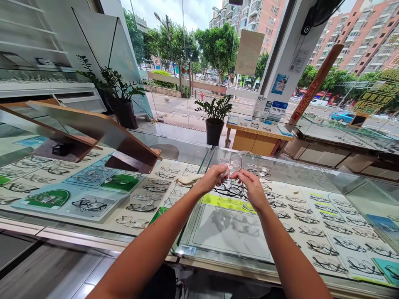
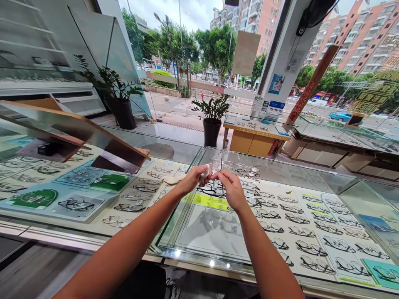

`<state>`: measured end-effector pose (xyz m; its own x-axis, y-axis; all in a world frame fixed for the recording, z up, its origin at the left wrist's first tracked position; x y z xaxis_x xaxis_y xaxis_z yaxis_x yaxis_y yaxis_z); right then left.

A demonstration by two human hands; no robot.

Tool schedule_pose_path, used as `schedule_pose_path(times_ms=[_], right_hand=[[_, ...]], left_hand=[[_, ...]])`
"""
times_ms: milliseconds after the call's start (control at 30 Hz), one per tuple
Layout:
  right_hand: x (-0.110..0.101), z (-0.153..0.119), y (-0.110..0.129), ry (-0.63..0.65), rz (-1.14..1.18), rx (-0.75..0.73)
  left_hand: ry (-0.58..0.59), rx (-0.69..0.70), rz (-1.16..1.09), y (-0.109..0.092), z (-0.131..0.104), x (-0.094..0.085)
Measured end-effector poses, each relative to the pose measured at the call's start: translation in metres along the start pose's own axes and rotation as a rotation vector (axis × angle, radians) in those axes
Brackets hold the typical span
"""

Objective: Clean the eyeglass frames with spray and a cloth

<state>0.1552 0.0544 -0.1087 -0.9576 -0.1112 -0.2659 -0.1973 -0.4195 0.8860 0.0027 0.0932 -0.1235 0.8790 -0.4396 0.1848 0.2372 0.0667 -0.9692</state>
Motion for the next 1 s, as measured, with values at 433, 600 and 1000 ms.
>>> schedule_pose_path(times_ms=[433, 600, 1000], right_hand=[[-0.020, 0.005, -0.011, -0.174, 0.072, 0.043], [-0.026, 0.007, -0.010, -0.218, 0.000, 0.019], [-0.029, 0.008, -0.023, -0.229, 0.063, 0.037]], left_hand=[[0.189, -0.040, 0.118, 0.015, -0.004, 0.027], [-0.174, 0.100, 0.102, 0.002, 0.013, -0.041], [-0.764, 0.000, 0.781, 0.005, -0.001, -0.177]])
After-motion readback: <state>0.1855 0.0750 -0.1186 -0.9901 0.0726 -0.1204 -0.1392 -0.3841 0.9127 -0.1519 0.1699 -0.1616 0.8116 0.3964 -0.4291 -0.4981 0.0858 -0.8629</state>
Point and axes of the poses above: each hand's wrist, its own z-axis towards the middle knuckle, its own x-axis out of the palm, y = z × x, the point moved 6 cm from there along z, towards the middle knuckle, and after that the axes turned 10 degrees about -z, right-handed, at the moved point
